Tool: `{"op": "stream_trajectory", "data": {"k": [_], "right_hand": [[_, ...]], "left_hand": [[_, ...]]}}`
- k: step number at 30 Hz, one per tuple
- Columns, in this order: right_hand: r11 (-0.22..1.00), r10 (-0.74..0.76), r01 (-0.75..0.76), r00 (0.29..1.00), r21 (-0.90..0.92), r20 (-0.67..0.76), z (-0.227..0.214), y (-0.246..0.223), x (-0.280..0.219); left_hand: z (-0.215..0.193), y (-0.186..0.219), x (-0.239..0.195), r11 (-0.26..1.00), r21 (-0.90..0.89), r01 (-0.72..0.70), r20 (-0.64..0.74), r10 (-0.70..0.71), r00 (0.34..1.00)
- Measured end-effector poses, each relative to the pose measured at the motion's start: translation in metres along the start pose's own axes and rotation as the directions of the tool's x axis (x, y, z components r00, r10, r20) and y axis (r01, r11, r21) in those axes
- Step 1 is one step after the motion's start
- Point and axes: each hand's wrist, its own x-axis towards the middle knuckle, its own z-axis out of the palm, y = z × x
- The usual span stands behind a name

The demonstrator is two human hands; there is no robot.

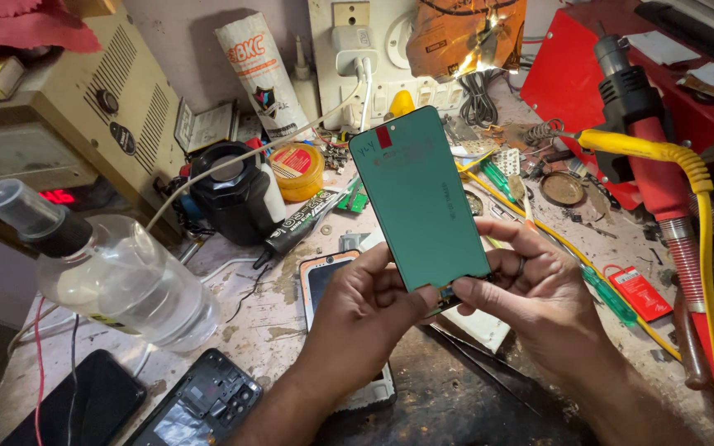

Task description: The person handles a smartphone display assembly, peels protective film from the screen, and applies adhesive tape to the top edge. They also handle the phone chassis and a ribbon cable, preparing components for reassembly.

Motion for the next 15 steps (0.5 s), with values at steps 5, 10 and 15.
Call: {"op": "stream_trajectory", "data": {"k": [5, 10, 15], "right_hand": [[0.999, 0.033, -0.033, 0.999, 0.005, -0.009, -0.0051, 0.0041, 0.0000], [0.994, 0.036, -0.041, 0.998, 0.098, 0.045, -0.0073, 0.0027, -0.0007], [0.995, 0.104, -0.105, 0.992, -0.002, 0.076, -0.0013, 0.0002, 0.0005]], "left_hand": [[-0.0046, 0.0016, 0.0008, 0.996, 0.083, -0.033, 0.027, 0.031, 0.999], [-0.0021, 0.0009, 0.0015, 0.997, 0.073, -0.011, 0.002, 0.011, 1.000], [0.0016, 0.0031, -0.0037, 0.974, 0.223, -0.037, -0.005, 0.039, 0.999]]}}
